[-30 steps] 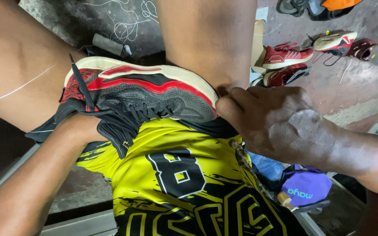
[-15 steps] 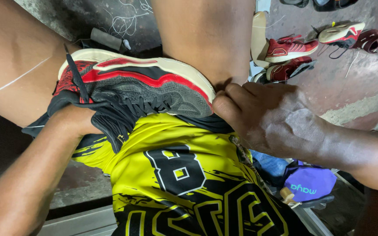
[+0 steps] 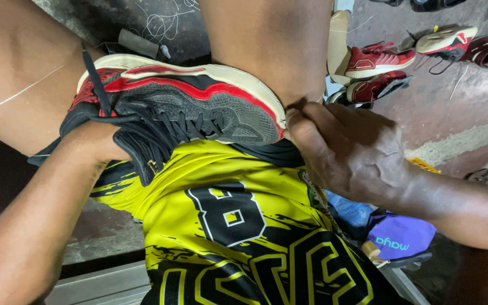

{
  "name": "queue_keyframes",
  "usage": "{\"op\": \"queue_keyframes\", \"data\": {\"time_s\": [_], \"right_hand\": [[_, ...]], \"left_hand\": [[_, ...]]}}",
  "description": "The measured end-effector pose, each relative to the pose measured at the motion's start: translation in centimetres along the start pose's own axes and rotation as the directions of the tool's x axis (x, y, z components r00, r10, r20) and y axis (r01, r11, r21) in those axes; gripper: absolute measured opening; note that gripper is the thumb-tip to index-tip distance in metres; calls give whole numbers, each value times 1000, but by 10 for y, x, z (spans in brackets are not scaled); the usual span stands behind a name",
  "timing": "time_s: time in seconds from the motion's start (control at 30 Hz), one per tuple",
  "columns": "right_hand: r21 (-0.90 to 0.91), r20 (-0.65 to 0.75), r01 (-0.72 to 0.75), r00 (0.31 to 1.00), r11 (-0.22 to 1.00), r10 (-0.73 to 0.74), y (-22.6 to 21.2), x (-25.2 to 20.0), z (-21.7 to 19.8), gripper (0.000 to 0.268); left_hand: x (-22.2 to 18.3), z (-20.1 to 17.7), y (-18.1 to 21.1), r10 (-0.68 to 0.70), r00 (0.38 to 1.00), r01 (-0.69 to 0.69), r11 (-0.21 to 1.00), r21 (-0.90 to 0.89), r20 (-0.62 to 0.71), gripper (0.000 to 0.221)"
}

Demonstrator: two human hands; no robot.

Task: The person is sewing the sole of a sneaker using a needle and thread while holding the shoe between their legs.

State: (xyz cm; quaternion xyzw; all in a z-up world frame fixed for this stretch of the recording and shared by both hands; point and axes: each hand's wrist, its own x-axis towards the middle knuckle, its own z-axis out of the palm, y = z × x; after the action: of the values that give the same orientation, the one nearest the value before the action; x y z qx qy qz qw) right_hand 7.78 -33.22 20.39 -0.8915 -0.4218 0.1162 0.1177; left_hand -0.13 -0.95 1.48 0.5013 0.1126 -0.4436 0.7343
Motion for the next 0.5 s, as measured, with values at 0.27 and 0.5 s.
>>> {"op": "queue_keyframes", "data": {"time_s": [0.27, 0.5], "right_hand": [[-158, 155, -78, 983, 984, 103, -4, -7, -8, 12], [-131, 191, 5, 981, 991, 20, 4, 6, -15, 24]], "left_hand": [[2, 3, -1, -27, 1000, 26, 996, -86, -6, 43], [9, -8, -8, 9, 1000, -7, 992, 126, -13, 41]]}}
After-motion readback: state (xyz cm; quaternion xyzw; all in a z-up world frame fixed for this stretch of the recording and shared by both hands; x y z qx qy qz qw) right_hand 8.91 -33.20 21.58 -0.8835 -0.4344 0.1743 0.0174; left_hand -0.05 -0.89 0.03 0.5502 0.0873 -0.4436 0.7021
